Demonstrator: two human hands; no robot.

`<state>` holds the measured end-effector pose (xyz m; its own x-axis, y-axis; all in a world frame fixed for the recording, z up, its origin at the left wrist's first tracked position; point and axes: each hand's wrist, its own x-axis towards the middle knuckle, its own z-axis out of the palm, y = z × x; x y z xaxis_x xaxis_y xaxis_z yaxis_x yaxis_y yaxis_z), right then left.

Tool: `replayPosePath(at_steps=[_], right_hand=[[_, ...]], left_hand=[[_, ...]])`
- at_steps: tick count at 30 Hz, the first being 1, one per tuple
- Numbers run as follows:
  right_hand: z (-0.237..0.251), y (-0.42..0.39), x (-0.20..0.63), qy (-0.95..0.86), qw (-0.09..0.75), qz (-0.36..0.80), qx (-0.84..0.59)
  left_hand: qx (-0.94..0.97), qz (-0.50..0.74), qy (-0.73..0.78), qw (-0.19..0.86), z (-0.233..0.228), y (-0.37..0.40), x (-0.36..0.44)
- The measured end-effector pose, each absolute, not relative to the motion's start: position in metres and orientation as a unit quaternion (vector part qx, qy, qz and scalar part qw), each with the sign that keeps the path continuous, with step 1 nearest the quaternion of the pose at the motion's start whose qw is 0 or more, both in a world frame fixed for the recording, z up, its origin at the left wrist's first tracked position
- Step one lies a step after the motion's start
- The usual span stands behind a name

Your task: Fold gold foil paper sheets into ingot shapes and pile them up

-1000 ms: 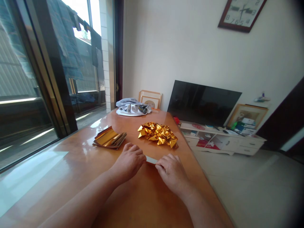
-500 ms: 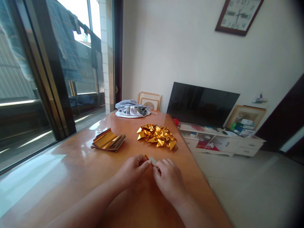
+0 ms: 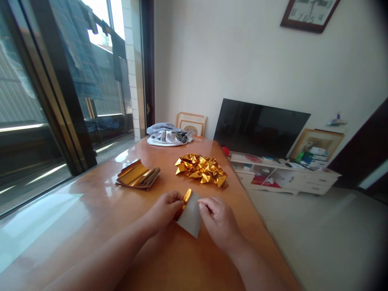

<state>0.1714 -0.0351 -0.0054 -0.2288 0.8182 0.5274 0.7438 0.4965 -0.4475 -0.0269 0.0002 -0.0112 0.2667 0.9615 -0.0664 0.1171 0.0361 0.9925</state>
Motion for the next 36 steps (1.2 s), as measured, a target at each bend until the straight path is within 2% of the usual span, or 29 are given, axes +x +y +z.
replayPosePath(at_steps=[2,6,9,12,14,20,27,36], right_hand=[[-0.005,-0.029,0.183,-0.766,0.361,0.014,-0.531],[-0.008,-0.030,0.190,-0.811,0.243,0.008,-0.532],[-0.014,-0.036,0.183,-0.839,0.185,0.021,-0.511],[-0.015,-0.038,0.177,-0.847,0.189,0.012,-0.497],[-0.011,-0.037,0.176,-0.853,0.207,0.001,-0.479],[0.003,-0.041,0.180,-0.871,0.226,0.026,-0.434],[0.005,-0.052,0.174,-0.886,0.140,0.089,-0.433],[0.010,-0.049,0.180,-0.878,0.140,0.139,-0.436]], left_hand=[[0.564,0.382,0.467,0.564,-0.009,0.002,-0.032],[0.532,0.388,0.460,0.596,-0.007,0.006,-0.040],[0.478,0.395,0.423,0.661,-0.006,0.009,-0.045],[0.427,0.393,0.391,0.715,-0.007,0.010,-0.049],[0.437,0.383,0.390,0.714,-0.008,0.011,-0.051],[0.626,0.304,0.443,0.565,-0.017,0.016,-0.051],[0.803,0.266,0.412,0.339,-0.029,0.018,-0.043],[0.829,0.265,0.427,0.246,-0.027,0.017,-0.046]])
